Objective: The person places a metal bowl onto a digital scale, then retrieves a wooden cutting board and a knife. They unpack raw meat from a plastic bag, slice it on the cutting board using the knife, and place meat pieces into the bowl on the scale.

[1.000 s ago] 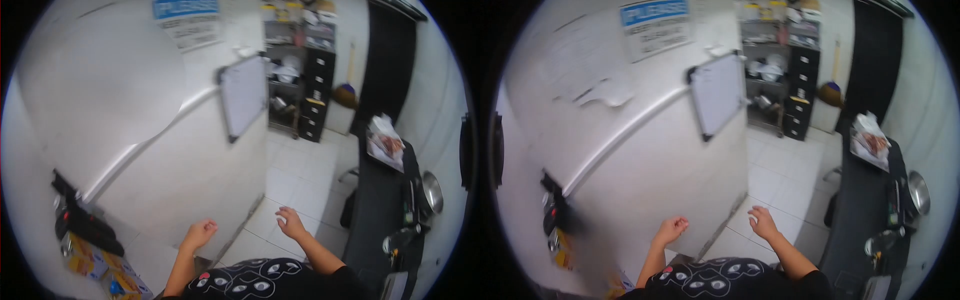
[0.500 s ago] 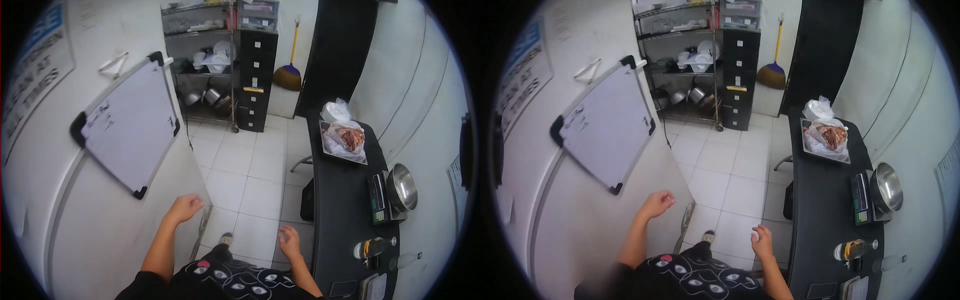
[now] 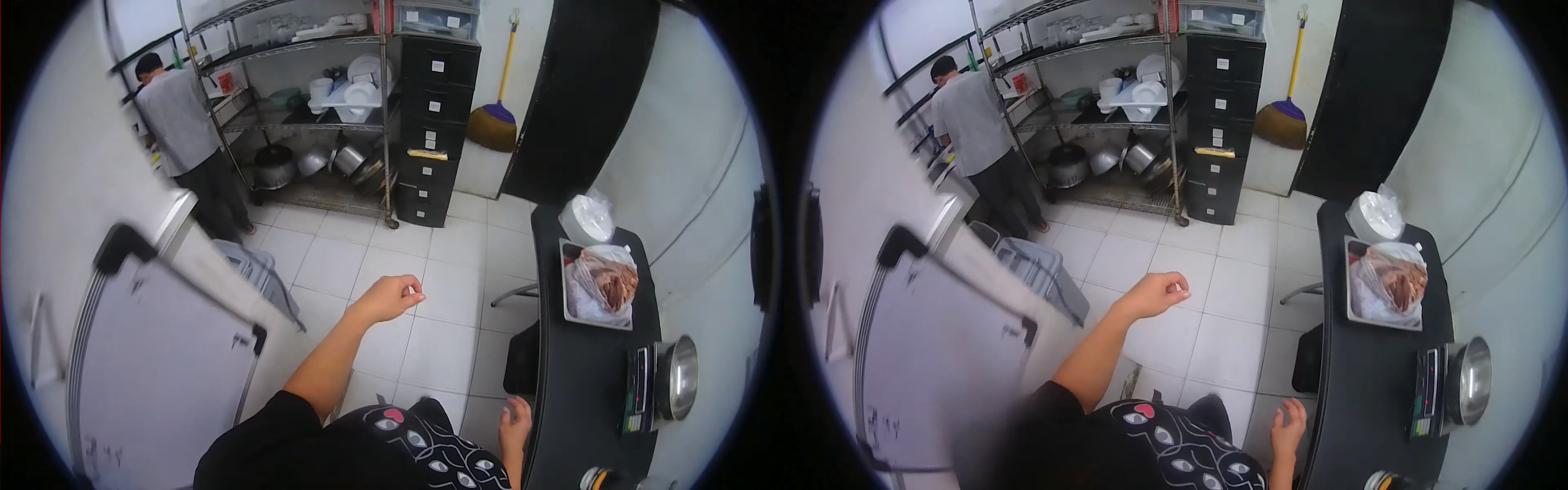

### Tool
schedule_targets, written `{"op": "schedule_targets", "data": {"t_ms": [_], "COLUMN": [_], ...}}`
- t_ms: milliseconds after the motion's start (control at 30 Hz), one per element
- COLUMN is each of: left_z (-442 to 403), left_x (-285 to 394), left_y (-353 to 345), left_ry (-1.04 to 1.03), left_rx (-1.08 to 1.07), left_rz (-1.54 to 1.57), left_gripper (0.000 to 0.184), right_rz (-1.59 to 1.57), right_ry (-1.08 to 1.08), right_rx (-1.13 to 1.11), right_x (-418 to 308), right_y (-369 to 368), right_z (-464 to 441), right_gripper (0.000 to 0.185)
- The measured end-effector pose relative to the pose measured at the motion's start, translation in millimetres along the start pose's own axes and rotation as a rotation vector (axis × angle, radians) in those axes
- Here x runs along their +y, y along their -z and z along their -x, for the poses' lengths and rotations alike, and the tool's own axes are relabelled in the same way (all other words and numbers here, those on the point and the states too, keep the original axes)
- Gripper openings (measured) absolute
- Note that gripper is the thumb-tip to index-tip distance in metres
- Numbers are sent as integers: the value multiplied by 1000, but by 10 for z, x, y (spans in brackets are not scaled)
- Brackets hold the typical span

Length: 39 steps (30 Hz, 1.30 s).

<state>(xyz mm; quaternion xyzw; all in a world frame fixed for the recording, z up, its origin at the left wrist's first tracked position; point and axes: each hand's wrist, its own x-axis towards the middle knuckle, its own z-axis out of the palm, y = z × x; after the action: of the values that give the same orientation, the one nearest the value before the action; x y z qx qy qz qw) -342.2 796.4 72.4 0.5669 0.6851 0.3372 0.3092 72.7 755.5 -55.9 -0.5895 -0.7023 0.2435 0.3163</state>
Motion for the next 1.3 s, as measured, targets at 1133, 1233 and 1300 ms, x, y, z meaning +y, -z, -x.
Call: {"op": "schedule_targets", "data": {"t_ms": [1133, 1233, 1300], "left_z": [-1695, -1873, -1782], "left_x": [-2805, -3109, -3555], "left_y": [3733, 4043, 4135], "left_ry": [743, 789, 793], "left_rx": [1052, 1115, 1207], "left_rz": [-50, -39, 70], "left_gripper": [21, 17, 15], "right_rz": [-319, -321, -420], "right_ry": [863, 864, 726], "right_rx": [-901, -940, -1016], "right_x": [-4384, -4743, -4892], "right_y": [-5587, -6069, -6577], "right_z": [-5957, -6205, -6339], "right_gripper": [16, 17, 25]}}
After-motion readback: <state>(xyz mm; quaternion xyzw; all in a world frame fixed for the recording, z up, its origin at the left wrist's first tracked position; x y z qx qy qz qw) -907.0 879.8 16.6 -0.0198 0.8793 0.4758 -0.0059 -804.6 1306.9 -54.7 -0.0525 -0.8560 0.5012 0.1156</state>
